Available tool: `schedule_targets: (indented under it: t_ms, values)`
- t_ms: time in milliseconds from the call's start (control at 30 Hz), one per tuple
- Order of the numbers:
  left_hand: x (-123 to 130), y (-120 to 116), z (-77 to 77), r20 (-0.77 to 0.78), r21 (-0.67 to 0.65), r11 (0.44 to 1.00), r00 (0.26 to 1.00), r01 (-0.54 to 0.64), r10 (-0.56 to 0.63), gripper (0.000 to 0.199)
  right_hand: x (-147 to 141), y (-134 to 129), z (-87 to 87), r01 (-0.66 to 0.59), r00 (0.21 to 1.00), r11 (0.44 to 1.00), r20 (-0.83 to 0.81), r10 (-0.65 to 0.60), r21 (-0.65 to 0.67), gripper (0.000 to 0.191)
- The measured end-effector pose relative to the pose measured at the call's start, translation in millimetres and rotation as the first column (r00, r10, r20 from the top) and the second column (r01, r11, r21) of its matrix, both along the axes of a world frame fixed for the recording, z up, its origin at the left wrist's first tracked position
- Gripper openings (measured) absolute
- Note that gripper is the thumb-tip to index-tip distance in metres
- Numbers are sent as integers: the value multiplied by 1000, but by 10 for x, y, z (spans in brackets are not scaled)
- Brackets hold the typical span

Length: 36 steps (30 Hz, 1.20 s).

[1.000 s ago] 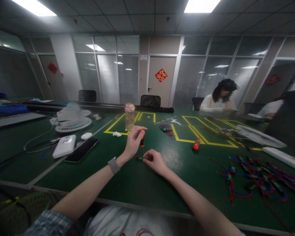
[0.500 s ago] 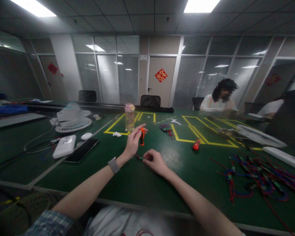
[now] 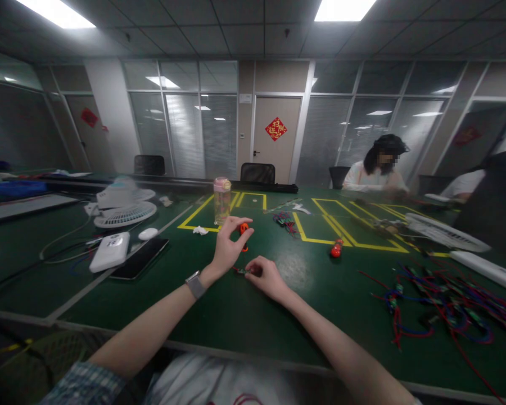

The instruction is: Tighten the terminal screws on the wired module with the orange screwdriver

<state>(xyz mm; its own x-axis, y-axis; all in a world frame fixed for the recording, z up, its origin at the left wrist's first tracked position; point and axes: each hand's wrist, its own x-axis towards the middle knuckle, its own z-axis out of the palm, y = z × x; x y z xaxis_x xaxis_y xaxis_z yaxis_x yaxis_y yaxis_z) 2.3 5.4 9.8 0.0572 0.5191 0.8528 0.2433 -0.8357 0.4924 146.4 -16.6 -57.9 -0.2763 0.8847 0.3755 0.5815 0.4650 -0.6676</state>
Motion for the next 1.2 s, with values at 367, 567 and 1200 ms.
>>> schedule_targets:
  t_ms: [367, 567, 1200]
  values:
    - [-23, -37, -2, -64, 21, 994, 993, 103, -102, 28, -3, 7, -12, 9, 1000, 1000, 6, -9, 5, 14]
    - [-20, -27, 6, -83, 67, 997, 996, 32, -26, 23, 0, -6, 4, 29, 999, 1000, 26, -29, 3, 14]
    - [-19, -18, -4, -62, 73, 997, 998, 11, -6, 23, 15, -4, 4, 16, 999, 1000, 27, -17, 13, 12]
